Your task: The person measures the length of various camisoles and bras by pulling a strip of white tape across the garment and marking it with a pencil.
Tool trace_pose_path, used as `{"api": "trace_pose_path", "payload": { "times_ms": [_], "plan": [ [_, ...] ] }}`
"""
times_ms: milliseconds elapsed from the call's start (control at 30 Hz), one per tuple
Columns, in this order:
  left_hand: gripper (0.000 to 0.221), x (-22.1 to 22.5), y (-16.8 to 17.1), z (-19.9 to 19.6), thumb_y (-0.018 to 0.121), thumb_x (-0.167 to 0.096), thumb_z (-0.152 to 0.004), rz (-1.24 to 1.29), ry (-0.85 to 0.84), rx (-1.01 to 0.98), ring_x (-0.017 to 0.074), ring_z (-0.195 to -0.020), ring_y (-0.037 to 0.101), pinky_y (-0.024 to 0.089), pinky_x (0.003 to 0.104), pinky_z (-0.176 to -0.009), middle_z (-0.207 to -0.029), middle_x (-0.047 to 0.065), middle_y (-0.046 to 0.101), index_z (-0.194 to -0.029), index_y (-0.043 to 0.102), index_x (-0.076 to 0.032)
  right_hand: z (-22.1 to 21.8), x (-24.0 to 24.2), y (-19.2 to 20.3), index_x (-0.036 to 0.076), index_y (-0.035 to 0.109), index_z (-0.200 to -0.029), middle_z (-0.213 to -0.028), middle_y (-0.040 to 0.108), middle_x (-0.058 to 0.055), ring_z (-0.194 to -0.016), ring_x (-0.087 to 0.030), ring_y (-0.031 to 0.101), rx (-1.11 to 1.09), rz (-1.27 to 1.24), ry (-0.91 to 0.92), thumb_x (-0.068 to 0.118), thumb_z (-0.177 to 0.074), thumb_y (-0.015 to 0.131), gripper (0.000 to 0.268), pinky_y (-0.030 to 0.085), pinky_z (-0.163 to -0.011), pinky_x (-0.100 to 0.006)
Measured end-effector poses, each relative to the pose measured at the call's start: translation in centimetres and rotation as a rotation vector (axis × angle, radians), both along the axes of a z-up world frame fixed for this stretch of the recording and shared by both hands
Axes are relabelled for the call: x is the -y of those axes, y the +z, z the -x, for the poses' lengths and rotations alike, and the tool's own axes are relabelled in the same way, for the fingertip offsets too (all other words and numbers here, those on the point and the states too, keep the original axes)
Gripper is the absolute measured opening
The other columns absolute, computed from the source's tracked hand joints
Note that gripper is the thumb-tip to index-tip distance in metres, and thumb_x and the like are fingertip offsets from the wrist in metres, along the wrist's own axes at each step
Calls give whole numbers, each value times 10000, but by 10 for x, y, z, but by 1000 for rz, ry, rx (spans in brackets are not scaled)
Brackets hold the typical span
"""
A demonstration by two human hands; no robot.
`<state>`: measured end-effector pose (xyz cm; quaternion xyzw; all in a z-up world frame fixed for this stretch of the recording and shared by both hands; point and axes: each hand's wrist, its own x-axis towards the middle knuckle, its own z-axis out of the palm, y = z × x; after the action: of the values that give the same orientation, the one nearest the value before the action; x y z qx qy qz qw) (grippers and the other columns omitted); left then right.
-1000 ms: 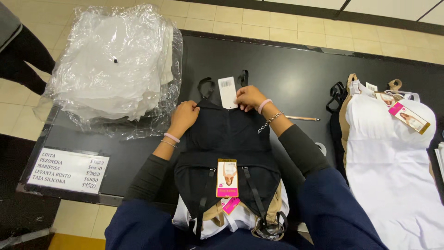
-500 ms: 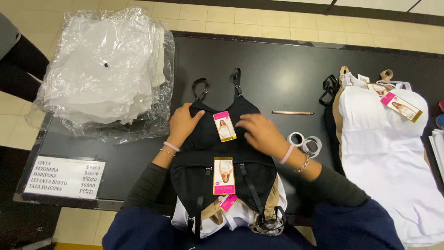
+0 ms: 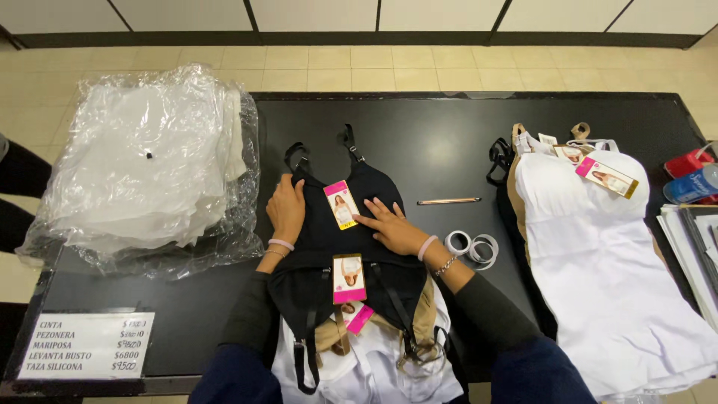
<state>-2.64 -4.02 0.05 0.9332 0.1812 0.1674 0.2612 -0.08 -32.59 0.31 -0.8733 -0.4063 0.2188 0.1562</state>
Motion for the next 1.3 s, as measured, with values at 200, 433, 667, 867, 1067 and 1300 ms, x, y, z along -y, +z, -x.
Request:
{"api": "trace_pose_path", "payload": {
  "times_ms": [200,433,667,867,1067,1300],
  "plan": [
    [267,-29,-5,-51,604,-285,-1055,-116,-1,169,441,-887,718,590,550,-734,-997,195,688,-1196,558,-63,-74,-19,9,259,469,-1551,-1681,304,-165,-1571,-376,220,-14,-39,-8,209,-998,622,575,180,-1213,-689],
    [679,-9,24,-58,661,-617,-848,-479,-749,125,321,-1449,380,429,590,-1069,-1511,30,479,-1408,542,-251,-27,-62,61,342,521,-1437,-1333,680,-24,-1273,-282,624,-25,198,175,965,-773,380,921,474,-1020,-562],
    [1078,-3,-21,-52,661,-765,-772,-377,-860,-185,309,-1586,158,146,641,-1248,-1689,76,257,-1619,283,-216,28,-47,97,220,514,-1477,-1234,639,-139,-1210,-371,597,-35,72,257,913,-766,461,995,417,-1030,-590],
    [1023,0,-12,-46,623,-792,-794,-387,-851,-174,289,-1600,119,136,613,-1260,-1693,62,254,-1601,326,-238,125,-2,80,254,484,-1501,-1393,496,-178,-1388,-392,411,377,-151,241,832,-857,409,869,238,-1125,-651],
    [945,-1,-8,-38,656,-736,-803,-466,-862,-64,310,-1583,186,239,610,-1224,-1655,88,338,-1555,422,-215,128,-2,56,218,475,-1514,-1478,484,-191,-1442,-386,391,471,-247,209,788,-907,408,835,206,-1159,-656],
    [646,2,40,-7,696,-441,-907,-322,-877,-194,334,-1545,296,437,583,-1103,-1656,114,342,-1471,524,-177,113,61,83,202,701,-1222,-1142,714,-23,-1131,-247,672,477,-624,-80,363,-1018,601,278,489,-996,-448]
  ]
}}
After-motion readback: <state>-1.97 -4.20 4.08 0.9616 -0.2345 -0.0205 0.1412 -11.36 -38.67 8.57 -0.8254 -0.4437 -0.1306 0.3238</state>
